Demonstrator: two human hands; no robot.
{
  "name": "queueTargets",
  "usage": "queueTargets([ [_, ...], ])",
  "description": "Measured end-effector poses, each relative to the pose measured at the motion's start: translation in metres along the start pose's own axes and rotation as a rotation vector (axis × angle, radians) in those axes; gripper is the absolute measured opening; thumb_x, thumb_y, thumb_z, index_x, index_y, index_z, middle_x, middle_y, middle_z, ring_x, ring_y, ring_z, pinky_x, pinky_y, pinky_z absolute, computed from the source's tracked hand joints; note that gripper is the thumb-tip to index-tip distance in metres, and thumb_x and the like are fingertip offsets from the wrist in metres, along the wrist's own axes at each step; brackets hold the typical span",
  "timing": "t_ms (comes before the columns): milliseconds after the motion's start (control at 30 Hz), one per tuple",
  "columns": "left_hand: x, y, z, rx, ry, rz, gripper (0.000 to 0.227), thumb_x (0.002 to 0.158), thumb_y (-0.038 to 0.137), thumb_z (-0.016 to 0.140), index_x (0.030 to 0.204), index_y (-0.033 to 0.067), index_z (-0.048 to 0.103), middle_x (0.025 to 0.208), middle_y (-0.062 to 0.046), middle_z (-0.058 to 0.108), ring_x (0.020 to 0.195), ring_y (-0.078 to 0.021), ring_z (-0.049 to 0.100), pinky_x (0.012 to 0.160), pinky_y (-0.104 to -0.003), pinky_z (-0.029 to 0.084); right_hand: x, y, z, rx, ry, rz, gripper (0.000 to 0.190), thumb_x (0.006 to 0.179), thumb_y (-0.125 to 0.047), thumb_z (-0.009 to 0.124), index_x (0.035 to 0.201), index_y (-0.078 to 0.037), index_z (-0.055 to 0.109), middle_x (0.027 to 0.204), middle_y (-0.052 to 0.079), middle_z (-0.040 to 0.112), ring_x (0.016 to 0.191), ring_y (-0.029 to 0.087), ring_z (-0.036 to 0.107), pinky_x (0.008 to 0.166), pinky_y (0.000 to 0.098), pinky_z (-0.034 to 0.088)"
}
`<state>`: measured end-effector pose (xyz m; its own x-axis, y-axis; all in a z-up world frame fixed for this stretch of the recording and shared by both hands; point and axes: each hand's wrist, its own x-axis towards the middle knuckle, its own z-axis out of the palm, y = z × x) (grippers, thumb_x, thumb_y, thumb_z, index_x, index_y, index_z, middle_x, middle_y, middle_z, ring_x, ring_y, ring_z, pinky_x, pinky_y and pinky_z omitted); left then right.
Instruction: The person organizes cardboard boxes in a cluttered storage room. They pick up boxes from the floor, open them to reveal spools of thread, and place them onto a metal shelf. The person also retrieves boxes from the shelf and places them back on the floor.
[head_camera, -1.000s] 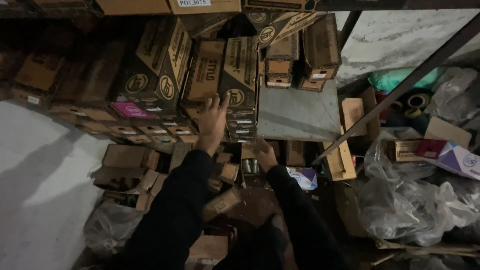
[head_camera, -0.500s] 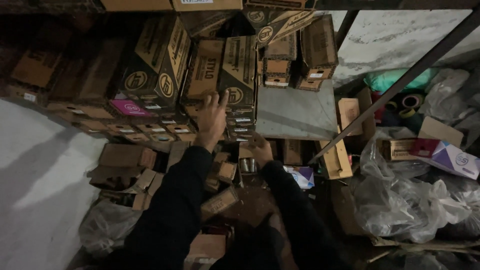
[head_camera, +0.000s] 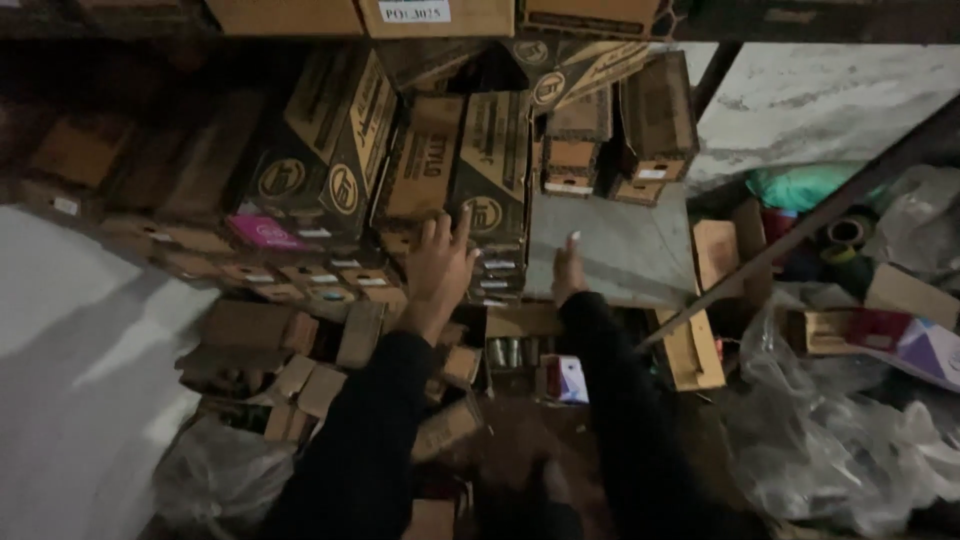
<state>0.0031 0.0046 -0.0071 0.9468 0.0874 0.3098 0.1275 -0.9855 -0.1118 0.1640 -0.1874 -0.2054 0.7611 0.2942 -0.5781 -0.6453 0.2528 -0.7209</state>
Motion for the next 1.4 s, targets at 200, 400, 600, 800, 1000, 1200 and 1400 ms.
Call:
queueTargets([
  [200, 0.0, 0.009, -0.02, -0.034, -0.061, -0.048, 0.058, 0.109, 0.042, 0.051, 0.16, 0.0168, 0.039, 0.136, -0.014, 0.054, 0.123, -0.0287, 0.054, 0.085, -0.044, 0.062, 0.028, -0.002, 0.018, -0.55, 0.17, -0.192, 0.09, 0.101, -0.072, 0.046, 0.169, -0.018, 0.019, 0.17, 0.01, 0.022, 0.161, 0.027, 0.012, 0.133, 0.0414, 0.015],
  [400, 0.0, 0.006, -0.012, -0.1, -0.141, -0.073, 0.054, 0.112, 0.046, 0.04, 0.158, 0.0171, 0.041, 0.14, -0.011, 0.052, 0.132, -0.027, 0.05, 0.085, -0.041, 0.061, 0.004, 0.02, 0.078, -0.034, -0.07, 0.131, 0.09, 0.089, -0.082, 0.052, 0.152, -0.019, 0.047, 0.149, 0.013, 0.05, 0.137, 0.04, 0.044, 0.115, 0.0649, 0.032],
  [600, 0.004, 0.005, 0.002, 0.027, -0.047, -0.043, 0.058, 0.109, 0.051, 0.047, 0.155, 0.0173, 0.048, 0.137, -0.012, 0.056, 0.127, -0.0274, 0.052, 0.106, -0.044, 0.047, 0.003, 0.019, 0.061, 0.191, -0.13, 0.173, 0.088, 0.085, -0.085, 0.055, 0.148, -0.024, 0.057, 0.146, 0.016, 0.057, 0.13, 0.048, 0.056, 0.11, 0.0748, 0.039],
  [800, -0.003, 0.005, -0.001, 0.075, 0.028, -0.003, 0.061, 0.105, 0.046, 0.06, 0.154, 0.0131, 0.049, 0.134, -0.016, 0.058, 0.125, -0.0282, 0.055, 0.11, -0.047, 0.045, -0.179, -0.057, 0.14, -0.033, -0.028, 0.053, 0.109, 0.079, -0.09, 0.05, 0.168, -0.034, 0.021, 0.175, 0.013, 0.006, 0.158, 0.046, 0.004, 0.123, 0.0678, -0.002],
  [1000, -0.003, 0.009, -0.016, 0.007, -0.089, -0.036, 0.066, 0.103, 0.031, 0.066, 0.16, 0.0124, 0.039, 0.142, -0.02, 0.054, 0.131, -0.032, 0.053, 0.114, -0.048, 0.041, -0.149, -0.005, 0.102, 0.333, -0.188, 0.182, 0.108, 0.089, -0.089, 0.031, 0.168, -0.015, 0.024, 0.171, 0.018, 0.02, 0.15, 0.044, 0.031, 0.116, 0.0665, 0.03],
  [1200, 0.0, 0.009, -0.024, -0.019, -0.257, -0.034, 0.071, 0.105, 0.023, 0.062, 0.165, 0.0135, 0.025, 0.154, -0.023, 0.042, 0.14, -0.0347, 0.046, 0.112, -0.047, 0.044, -0.122, 0.015, 0.093, 0.211, -0.081, 0.064, 0.087, 0.1, -0.076, 0.036, 0.167, -0.025, 0.014, 0.167, 0.025, 0.021, 0.138, 0.056, 0.045, 0.101, 0.0819, 0.043],
  [1400, 0.001, 0.008, -0.016, -0.031, -0.248, -0.077, 0.08, 0.1, 0.023, 0.069, 0.167, 0.019, 0.025, 0.158, -0.019, 0.04, 0.143, -0.033, 0.044, 0.113, -0.05, 0.042, -0.194, -0.009, 0.107, -0.713, 0.049, -0.872, 0.067, 0.115, -0.045, 0.026, 0.167, -0.009, 0.006, 0.172, 0.018, 0.007, 0.157, 0.042, 0.003, 0.13, 0.059, -0.001],
])
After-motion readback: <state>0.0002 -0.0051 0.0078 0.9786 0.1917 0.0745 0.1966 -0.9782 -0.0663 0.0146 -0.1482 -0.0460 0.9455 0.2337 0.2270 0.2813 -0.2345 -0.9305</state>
